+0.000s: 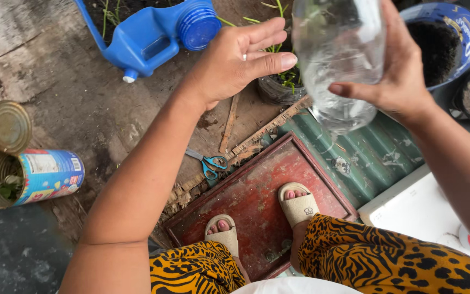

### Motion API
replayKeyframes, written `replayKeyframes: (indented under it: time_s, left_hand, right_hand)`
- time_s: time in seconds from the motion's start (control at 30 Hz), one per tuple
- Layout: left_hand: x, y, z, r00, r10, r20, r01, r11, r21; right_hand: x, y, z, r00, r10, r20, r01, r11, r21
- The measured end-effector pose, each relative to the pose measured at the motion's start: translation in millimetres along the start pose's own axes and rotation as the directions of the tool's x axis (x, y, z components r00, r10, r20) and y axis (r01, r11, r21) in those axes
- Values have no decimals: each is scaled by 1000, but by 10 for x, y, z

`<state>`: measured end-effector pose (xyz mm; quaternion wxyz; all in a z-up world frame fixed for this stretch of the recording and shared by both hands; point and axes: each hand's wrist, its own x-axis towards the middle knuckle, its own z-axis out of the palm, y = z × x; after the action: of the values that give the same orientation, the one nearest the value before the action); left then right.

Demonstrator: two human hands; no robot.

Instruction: The person waters an existing seedling in a container, then transfers several other seedlings from a plastic bag of soil into a large grey pot by hand, firming the soil around each plant.

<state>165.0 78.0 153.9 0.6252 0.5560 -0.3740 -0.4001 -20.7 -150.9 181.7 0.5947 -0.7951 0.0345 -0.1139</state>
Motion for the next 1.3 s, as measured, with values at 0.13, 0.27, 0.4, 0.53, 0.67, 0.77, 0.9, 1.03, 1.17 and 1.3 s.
replayKeyframes:
  time_s: [0.13,0.27,0.4,0.53,0.67,0.77,0.9,1.03,1.17,1.3]
  left_hand:
    - [-243,305,-178,994,-70,-89,87,974,210]
    - [-607,336,-473,981,69,-183,-22,969,247]
    - [-1036,81,-842,915,-174,-365,260,945,200]
    - [-1491,-369,-1100,868,-200,-455,269,959,90]
    - [-1779,-854,-1099,805,-240,-543,304,952,31]
    - [-1987,-1034,-1057,776,-209,-595,304,951,64]
    - [-2003,-1141,-927,704,-245,-667,484,853,197]
    - [-1797,-1181,-700,629,-140,-765,516,811,276]
    - [-1421,-1066,-439,609,-234,-758,571,793,213]
    - [-907,-985,59,705,-247,-664,505,833,226]
  right_hand:
    - [281,198,360,977,-185,106,196,974,-112]
    - [609,447,899,938,-282,200,306,947,-100]
    - [833,688,1531,909,-276,313,238,959,155]
    - [979,1059,2164,881,-318,351,307,948,89]
    - [932,1382,2692,884,-299,360,258,953,156]
    - [775,1502,2946,891,-242,385,181,965,189]
    - [592,1588,3097,919,-225,325,185,971,149]
    - [438,1591,3022,948,-131,290,96,986,134]
    - [262,1482,2609,980,-59,189,73,995,-68]
    - [12,1263,1789,985,20,170,-2,994,-105]
